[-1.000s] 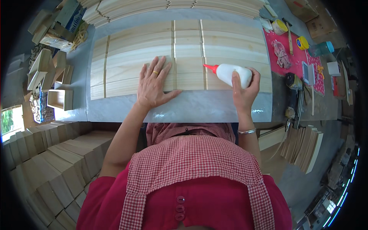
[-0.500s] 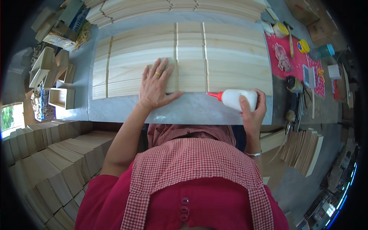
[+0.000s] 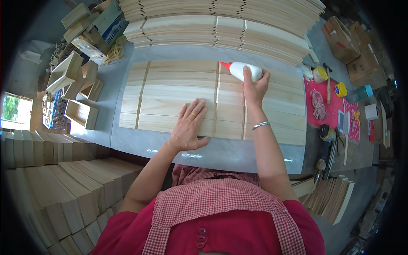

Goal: The person assembles small wooden boxes by applying glue to pre-cut wooden slats and joining them with a nail gun. They wipe the work surface, arrange slats, apply glue to edges, and fasten pieces together to form box frames and add bases.

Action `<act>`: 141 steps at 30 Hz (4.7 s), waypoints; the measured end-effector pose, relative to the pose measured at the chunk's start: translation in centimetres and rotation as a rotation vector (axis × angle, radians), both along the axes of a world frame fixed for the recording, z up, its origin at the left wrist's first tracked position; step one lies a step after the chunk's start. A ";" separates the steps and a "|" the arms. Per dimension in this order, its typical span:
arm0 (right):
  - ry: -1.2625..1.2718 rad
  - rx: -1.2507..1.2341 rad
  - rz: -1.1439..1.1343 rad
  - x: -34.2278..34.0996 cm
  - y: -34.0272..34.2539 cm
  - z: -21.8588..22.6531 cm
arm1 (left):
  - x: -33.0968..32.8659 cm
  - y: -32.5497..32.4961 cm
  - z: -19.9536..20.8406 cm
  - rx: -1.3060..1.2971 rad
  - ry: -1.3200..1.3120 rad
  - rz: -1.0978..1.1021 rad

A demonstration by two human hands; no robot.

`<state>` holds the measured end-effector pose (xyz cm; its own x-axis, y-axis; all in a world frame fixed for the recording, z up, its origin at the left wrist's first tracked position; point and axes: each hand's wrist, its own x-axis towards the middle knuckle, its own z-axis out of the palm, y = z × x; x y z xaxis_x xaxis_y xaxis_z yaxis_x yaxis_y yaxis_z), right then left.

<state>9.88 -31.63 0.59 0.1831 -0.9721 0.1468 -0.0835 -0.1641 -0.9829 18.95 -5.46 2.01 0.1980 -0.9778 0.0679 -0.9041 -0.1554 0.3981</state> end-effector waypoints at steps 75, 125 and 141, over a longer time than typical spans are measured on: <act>0.042 -0.084 0.424 17.2 17.3 -1.1 | 0.1 11.6 -1.7 -0.341 -0.020 0.503; -0.039 -0.358 1.331 26.8 23.7 5.4 | -0.1 12.0 -2.7 -0.389 0.015 0.490; 0.160 -0.502 1.472 32.1 22.9 6.4 | 0.2 11.9 -2.1 -0.376 0.027 0.491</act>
